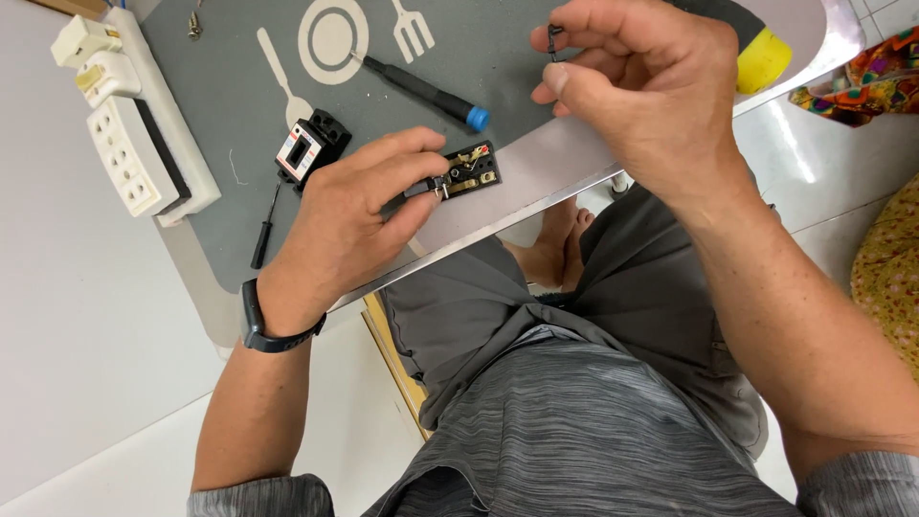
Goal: The person assembles a small electrical component on a table, using a screwdriver to tighten screws and attaching small black plastic pieces. The person handles the component and tools with both hands, occasionally picking up and placing down parts.
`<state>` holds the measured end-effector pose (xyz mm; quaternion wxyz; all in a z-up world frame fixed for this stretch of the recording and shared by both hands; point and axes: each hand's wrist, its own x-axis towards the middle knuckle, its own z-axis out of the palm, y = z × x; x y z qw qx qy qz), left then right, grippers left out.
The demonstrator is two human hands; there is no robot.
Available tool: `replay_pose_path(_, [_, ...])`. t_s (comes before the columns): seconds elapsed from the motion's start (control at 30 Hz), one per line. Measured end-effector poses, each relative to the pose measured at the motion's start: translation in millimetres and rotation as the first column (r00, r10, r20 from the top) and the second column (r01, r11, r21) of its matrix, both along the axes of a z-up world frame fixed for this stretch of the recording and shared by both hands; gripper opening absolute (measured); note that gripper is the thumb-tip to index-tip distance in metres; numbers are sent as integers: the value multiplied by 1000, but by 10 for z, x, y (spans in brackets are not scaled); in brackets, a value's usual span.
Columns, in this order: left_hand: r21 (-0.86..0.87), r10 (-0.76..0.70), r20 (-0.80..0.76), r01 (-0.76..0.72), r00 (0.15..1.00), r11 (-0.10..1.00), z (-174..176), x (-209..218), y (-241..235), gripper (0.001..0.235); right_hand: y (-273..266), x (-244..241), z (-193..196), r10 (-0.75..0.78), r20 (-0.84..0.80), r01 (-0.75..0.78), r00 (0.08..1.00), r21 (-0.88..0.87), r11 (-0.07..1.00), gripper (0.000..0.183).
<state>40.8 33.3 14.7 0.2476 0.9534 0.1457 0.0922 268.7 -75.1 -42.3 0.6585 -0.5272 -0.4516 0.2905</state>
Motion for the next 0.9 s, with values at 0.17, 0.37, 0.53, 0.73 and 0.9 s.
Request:
replay_pose_path(0.17, [66, 2, 81, -7, 997, 998, -34, -14, -6, 18, -5, 7, -20, 4, 31, -5, 1000, 33, 999, 22])
replay_pose_path(0.37, [89, 34, 142, -47, 989, 995, -170, -77, 65, 21, -20, 0, 9, 0, 28, -1, 1000, 23, 1000, 22])
replay_pose_path(0.53, [-101, 81, 38, -77, 996, 992, 30, -4, 18, 18, -7, 15, -62, -4, 57, 3, 998, 27, 1000, 10])
replay_pose_path(0.73, [-51, 96, 68, -93, 993, 994, 36, -21, -13, 16, 3, 40, -88, -8, -18, 6, 1000, -88, 996, 4])
replay_pose_path(0.9, [54, 7, 160, -16, 987, 998, -13, -42, -3, 14, -8, 53, -116, 29, 25, -29, 999, -27, 999, 2])
